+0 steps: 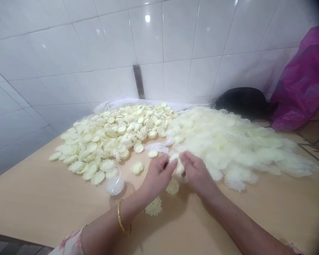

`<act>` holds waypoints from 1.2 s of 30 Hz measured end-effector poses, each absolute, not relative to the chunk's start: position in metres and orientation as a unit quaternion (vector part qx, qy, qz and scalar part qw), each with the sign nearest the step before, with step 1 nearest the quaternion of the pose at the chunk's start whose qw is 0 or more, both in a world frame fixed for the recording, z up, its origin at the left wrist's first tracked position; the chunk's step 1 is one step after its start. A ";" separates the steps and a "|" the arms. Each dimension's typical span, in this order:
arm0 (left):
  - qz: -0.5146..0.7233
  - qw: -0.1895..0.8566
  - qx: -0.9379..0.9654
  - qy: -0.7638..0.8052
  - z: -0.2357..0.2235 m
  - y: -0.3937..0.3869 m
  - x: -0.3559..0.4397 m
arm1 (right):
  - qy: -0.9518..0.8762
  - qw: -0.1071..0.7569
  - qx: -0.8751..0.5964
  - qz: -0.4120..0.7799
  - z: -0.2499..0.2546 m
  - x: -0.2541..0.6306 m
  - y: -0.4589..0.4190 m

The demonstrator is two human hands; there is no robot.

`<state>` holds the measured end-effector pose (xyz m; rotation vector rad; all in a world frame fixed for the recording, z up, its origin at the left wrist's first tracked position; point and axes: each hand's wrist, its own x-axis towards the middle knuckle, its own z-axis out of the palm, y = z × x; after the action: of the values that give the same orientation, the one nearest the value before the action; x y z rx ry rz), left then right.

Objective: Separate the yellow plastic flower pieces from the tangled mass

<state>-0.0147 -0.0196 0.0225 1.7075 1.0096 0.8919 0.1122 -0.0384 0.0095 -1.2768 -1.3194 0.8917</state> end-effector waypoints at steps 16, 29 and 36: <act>0.302 0.585 0.672 0.338 0.018 -0.026 -0.022 | -0.582 0.500 -0.569 0.297 0.016 0.103 -0.048; 0.329 0.481 0.734 0.348 0.018 -0.022 -0.029 | -0.585 0.497 -0.554 0.323 0.009 0.105 -0.042; 0.373 0.648 0.554 0.365 0.004 -0.011 -0.027 | -0.631 0.492 -0.524 0.292 0.010 0.103 -0.044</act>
<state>-0.0267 -0.0108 0.0037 1.2597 0.8296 0.8488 0.1028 -0.0443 0.0096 -1.2731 -1.5314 0.7090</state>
